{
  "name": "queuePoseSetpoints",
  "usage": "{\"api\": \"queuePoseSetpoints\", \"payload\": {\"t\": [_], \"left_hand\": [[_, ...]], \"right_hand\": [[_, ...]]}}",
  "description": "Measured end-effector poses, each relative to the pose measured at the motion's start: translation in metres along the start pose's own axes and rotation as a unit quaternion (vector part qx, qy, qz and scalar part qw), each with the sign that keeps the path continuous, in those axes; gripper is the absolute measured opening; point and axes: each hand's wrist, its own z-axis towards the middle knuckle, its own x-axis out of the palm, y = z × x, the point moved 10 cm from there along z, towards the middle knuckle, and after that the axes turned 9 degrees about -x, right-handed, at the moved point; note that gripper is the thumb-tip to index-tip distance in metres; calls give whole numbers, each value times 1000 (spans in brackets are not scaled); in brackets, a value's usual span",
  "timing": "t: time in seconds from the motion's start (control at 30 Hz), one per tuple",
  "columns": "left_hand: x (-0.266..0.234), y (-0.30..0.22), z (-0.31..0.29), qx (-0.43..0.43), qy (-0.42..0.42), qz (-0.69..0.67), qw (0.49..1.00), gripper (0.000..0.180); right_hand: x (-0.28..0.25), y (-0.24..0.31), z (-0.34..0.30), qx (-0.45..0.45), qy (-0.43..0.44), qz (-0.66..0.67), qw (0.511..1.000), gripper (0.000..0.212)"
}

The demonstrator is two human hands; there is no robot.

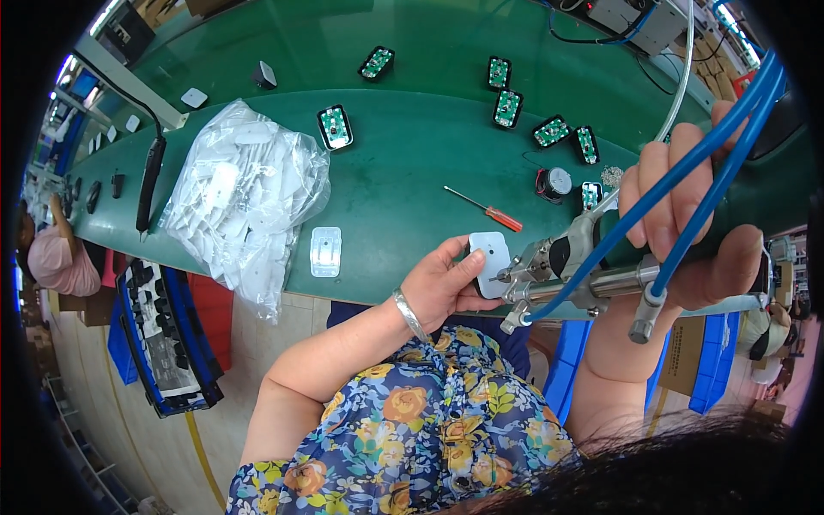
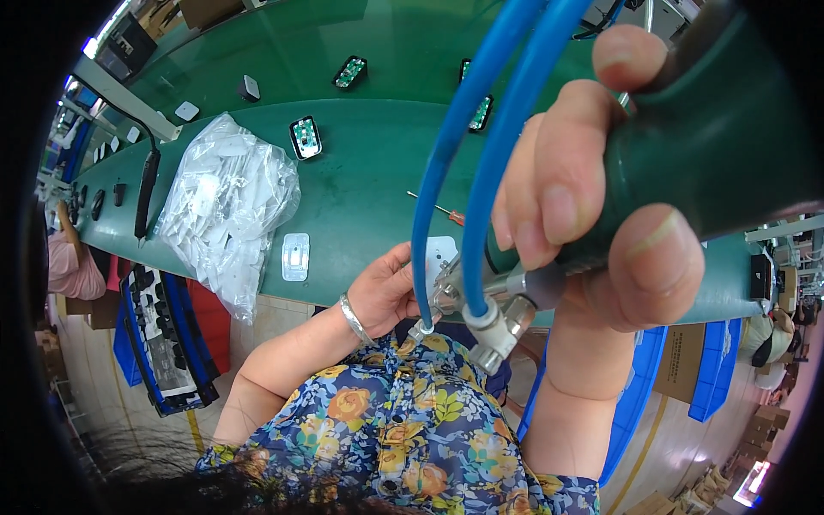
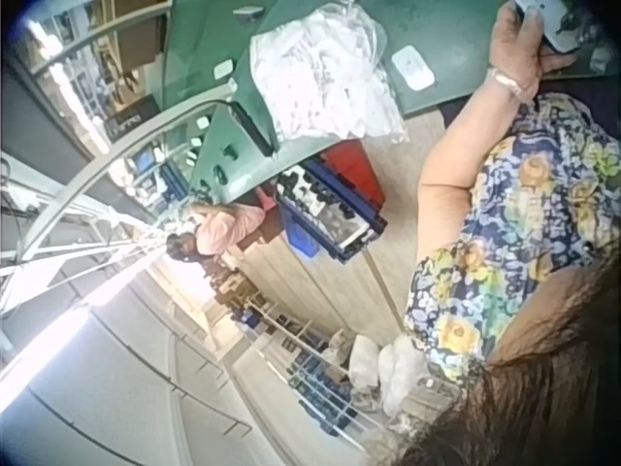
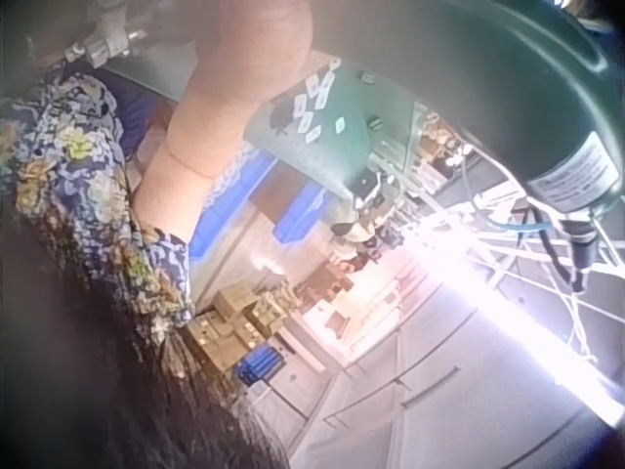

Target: The person assembles electronic components by placing a PCB into a plastic housing, then securing it with screws using a pneumatic screwdriver.

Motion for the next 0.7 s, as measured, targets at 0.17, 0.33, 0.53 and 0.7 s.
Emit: {"api": "queuePoseSetpoints", "payload": {"t": [0.17,0.33,0.53,0.7], "left_hand": [[-15,0,2,8,-65,22,998,43],[-19,-29,6,104,-51,2,993,36],[-49,-46,-15,106,-139,60,983,34],[-48,-84,-28,167,-161,157,960,29]], "right_hand": [[-3,-8,-8,-30,-47,-8,998,60],[-17,16,-4,-36,-109,2,993,66],[-35,42,-22,-57,-109,-74,990,77],[-67,46,-39,5,-208,-229,951,85]]}}
